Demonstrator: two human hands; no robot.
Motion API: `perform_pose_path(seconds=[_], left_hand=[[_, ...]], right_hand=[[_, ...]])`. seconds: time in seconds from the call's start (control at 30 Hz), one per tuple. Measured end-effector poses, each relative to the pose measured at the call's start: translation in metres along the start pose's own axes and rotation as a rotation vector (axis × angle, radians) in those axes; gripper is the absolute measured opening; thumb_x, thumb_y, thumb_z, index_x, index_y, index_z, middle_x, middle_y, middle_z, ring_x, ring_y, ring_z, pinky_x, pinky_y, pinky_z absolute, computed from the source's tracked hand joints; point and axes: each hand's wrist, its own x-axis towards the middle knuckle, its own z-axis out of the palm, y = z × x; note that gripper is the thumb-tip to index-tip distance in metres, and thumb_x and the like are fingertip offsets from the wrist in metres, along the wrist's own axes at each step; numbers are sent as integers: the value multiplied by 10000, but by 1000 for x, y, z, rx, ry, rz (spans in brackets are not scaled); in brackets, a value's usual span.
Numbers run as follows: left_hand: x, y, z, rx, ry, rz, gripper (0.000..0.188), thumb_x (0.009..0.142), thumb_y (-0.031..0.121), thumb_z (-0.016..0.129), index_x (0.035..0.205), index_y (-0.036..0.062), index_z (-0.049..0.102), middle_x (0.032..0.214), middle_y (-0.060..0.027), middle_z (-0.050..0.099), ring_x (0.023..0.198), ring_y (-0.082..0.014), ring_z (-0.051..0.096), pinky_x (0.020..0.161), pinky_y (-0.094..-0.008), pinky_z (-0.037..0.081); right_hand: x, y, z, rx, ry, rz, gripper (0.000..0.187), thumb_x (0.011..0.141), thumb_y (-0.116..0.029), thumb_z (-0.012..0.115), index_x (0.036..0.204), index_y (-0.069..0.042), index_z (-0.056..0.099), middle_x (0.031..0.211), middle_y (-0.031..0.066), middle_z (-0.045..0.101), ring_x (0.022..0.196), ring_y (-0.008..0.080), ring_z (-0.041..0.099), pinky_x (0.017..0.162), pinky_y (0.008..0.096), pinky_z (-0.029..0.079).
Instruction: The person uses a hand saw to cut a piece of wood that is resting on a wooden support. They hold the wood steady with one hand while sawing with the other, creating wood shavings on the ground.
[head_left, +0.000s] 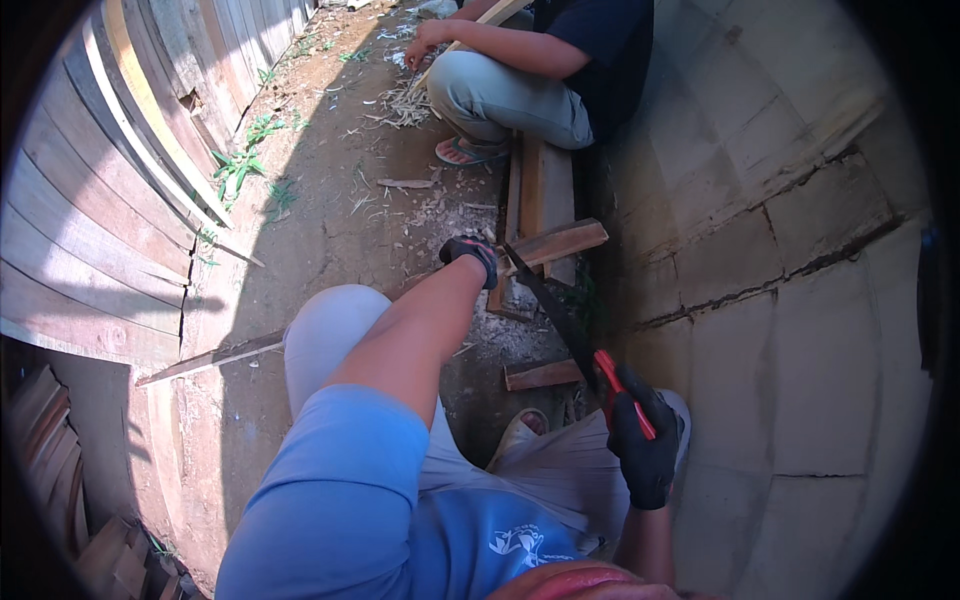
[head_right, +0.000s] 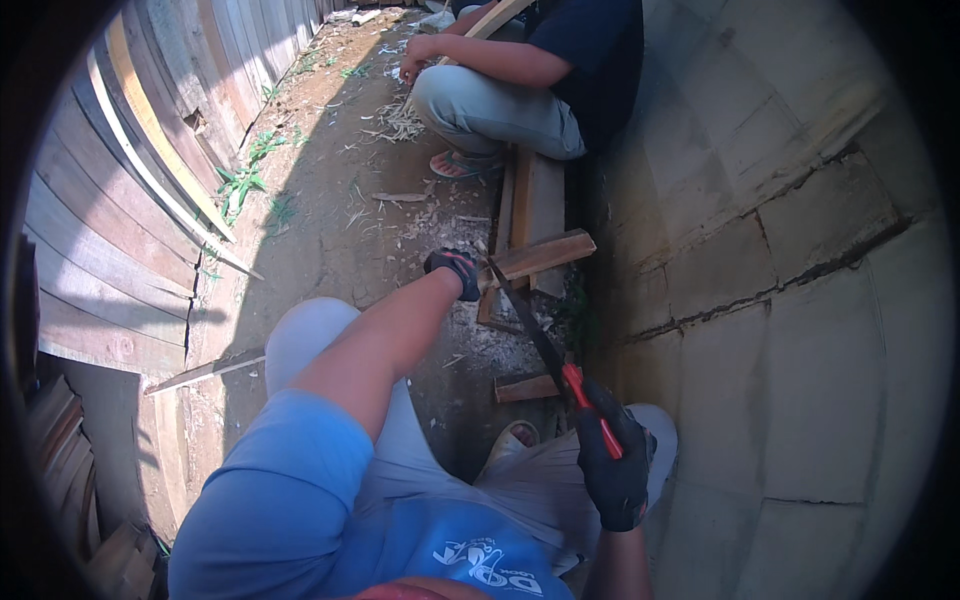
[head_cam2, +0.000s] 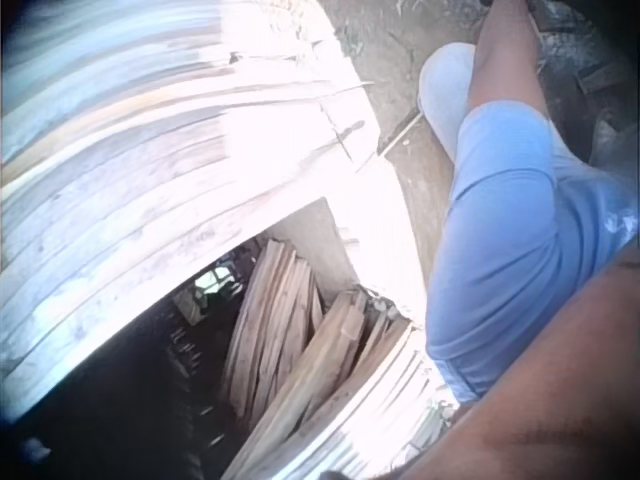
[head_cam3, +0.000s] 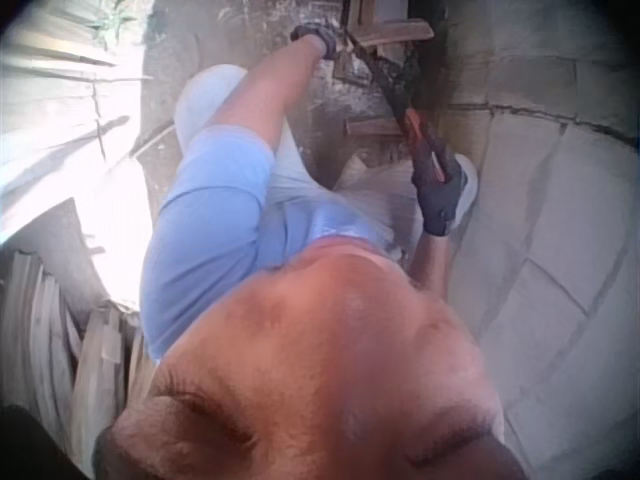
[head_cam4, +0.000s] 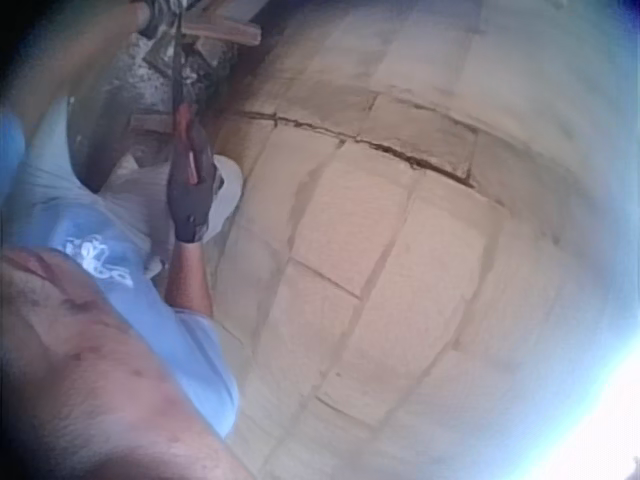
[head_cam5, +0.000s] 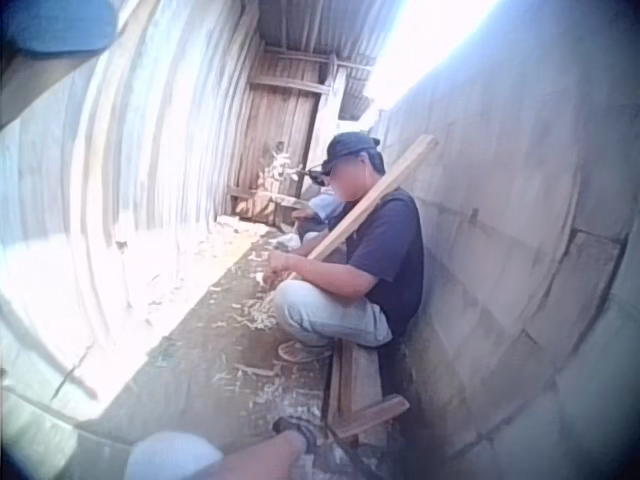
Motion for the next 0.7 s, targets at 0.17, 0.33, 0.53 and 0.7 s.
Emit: perform_pose_path(seconds=[0.17,0.33,0.53,0.7], left_hand=[[-9,0,-10,23,-14,7,534,895,420,730,1376,190,731,1387,-16,718,1208,-290,718,814,-587,605],[-16,2,-16,18,-6,6,573,897,473,692,1384,174,726,1399,-39,715,1248,-291,703,878,-594,607],[-7,-3,-7,19,23,4,588,892,493,703,1385,173,724,1409,-33,706,1257,-284,697,884,-591,603],[-11,1,-13,5,-17,-1,584,891,479,710,1389,175,720,1410,-28,699,1249,-273,698,837,-594,605]], right_hand=[[1,0,4,-7,61,-30,354,1040,-158,639,1367,-56,731,792,47,678,581,74,564,581,283,460],[1,7,5,-133,85,-158,370,1049,-158,623,1392,-49,712,798,37,670,581,75,547,587,278,459],[-1,8,10,-64,55,-83,379,1052,-159,621,1403,-42,702,809,39,673,583,78,550,589,284,463],[-2,14,8,-42,74,-63,391,1046,-179,639,1404,-35,699,814,42,679,590,81,563,592,285,471]])
